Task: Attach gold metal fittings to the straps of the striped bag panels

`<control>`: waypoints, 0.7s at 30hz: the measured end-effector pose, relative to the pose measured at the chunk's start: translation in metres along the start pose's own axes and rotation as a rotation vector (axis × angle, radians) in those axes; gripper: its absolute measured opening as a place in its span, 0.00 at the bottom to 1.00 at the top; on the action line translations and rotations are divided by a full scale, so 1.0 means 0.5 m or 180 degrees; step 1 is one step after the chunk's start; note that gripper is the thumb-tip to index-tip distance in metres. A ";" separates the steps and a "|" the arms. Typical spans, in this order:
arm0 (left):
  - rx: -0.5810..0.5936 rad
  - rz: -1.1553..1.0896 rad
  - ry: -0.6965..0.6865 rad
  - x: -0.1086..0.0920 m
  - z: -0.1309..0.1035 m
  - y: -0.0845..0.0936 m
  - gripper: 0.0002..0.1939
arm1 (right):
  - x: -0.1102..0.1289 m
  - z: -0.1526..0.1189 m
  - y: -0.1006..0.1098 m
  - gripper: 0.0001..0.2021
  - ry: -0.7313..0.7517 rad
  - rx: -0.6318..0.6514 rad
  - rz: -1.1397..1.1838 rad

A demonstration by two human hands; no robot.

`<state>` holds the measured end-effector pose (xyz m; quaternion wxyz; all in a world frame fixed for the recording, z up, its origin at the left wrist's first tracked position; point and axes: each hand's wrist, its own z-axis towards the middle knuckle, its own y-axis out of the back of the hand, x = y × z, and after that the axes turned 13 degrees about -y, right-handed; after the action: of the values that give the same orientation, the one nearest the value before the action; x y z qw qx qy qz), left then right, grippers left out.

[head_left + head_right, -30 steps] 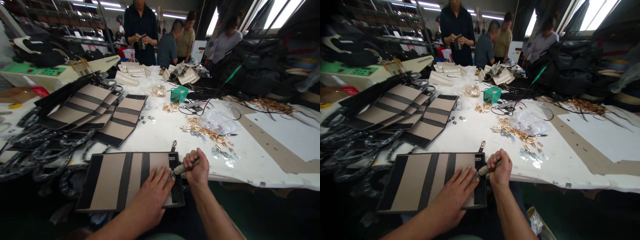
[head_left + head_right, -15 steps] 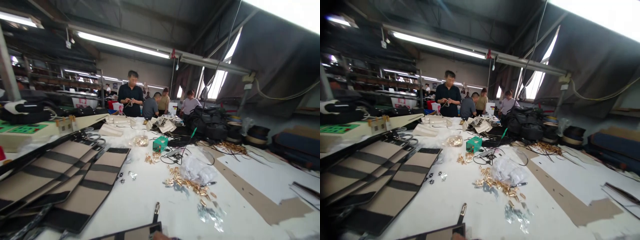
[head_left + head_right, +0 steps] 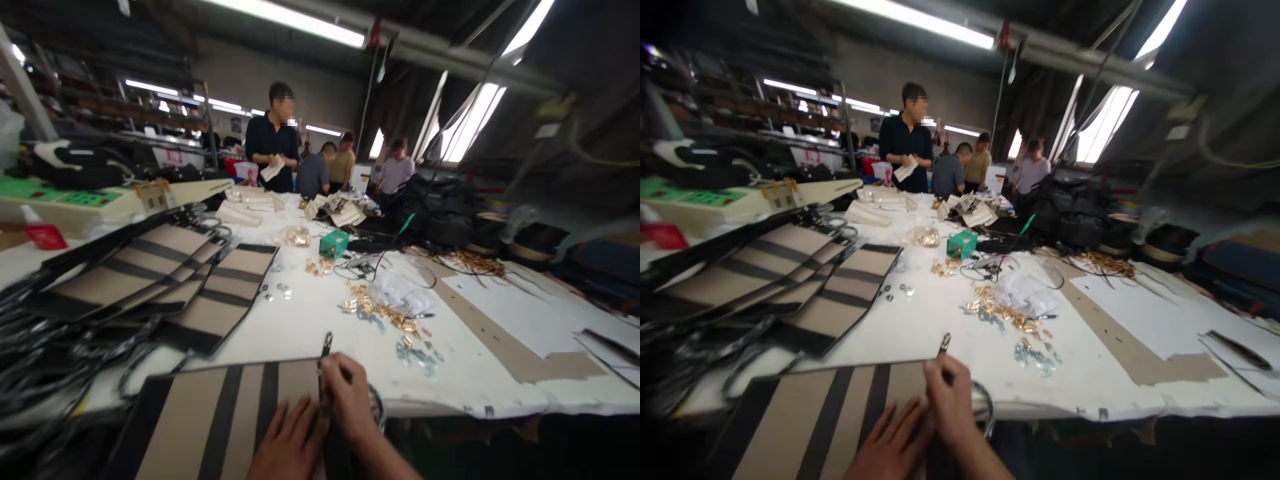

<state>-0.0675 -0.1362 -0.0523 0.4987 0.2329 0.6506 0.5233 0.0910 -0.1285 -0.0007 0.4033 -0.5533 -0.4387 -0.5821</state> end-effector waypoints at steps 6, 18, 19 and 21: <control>-0.0193 -0.0183 0.0190 -0.063 -0.027 0.034 0.38 | 0.066 0.037 -0.002 0.23 -0.0445 0.0707 -0.0012; -0.0680 -0.0532 0.0129 -0.061 -0.030 0.012 0.46 | 0.043 0.003 -0.019 0.18 0.0730 0.1612 -0.1344; -0.0665 -0.0522 0.0140 -0.061 -0.030 0.013 0.45 | 0.037 0.002 -0.011 0.18 0.0762 0.1575 -0.1295; -0.0598 -0.0463 0.0173 -0.062 -0.030 0.019 0.43 | 0.026 0.002 0.004 0.19 0.0759 0.1432 -0.1090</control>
<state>-0.0707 -0.1655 -0.0317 0.5372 0.1230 0.6271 0.5505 0.0925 -0.1281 0.0126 0.4603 -0.2959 -0.5930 -0.5907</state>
